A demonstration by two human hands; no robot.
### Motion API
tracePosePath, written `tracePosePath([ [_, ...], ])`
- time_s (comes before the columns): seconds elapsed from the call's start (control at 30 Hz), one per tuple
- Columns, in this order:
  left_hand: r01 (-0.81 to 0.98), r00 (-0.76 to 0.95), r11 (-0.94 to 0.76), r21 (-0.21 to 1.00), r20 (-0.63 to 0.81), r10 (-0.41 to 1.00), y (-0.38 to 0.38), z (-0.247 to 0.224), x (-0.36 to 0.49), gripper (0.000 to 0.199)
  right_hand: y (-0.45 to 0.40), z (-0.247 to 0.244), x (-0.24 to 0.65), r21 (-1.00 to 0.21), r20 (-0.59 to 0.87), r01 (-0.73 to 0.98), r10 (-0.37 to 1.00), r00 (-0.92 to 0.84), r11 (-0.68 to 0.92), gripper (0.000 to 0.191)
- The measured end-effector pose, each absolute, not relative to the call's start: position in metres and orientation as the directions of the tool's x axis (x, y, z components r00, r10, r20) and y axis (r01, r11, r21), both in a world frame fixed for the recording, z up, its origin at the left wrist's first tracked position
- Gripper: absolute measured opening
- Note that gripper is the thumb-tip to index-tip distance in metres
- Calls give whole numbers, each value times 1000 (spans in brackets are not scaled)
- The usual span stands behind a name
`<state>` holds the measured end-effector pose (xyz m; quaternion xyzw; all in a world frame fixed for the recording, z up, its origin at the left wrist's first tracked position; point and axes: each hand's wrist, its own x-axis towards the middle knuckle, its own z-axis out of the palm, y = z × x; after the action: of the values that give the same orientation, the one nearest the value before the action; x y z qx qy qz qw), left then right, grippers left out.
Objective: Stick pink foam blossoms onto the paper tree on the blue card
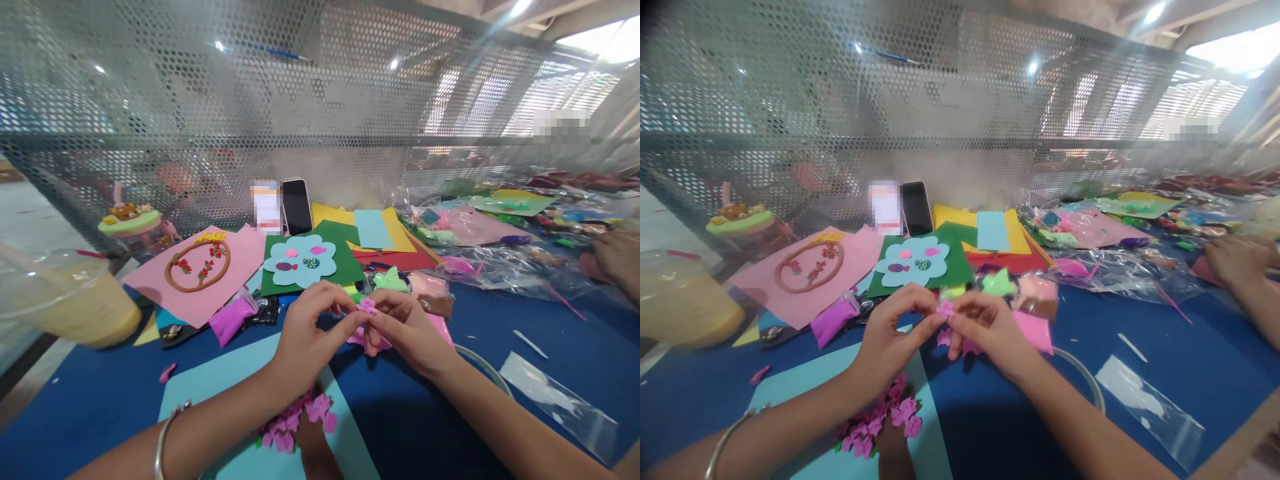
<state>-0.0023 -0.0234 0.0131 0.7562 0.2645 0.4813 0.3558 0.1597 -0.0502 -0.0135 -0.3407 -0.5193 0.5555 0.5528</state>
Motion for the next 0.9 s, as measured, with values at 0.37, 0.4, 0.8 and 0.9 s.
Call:
tracePosePath([
  [0.37,36,407,-608,793,544,734,-24,13,-1,14,-50,-16,159,-936,199,-329,961,-191,128,18],
  [0.4,35,408,-604,796,541,736,-25,13,0,13,-50,-16,159,-935,191,-335,963,-190,120,19],
  [0.8,49,409,-594,803,527,745,-26,14,-1,13,-49,-16,160,-935,209,-327,957,-200,136,15],
  [0.9,53,404,-580,813,514,757,-27,14,0,14,-49,-16,160,-937,223,-312,956,-192,156,13],
])
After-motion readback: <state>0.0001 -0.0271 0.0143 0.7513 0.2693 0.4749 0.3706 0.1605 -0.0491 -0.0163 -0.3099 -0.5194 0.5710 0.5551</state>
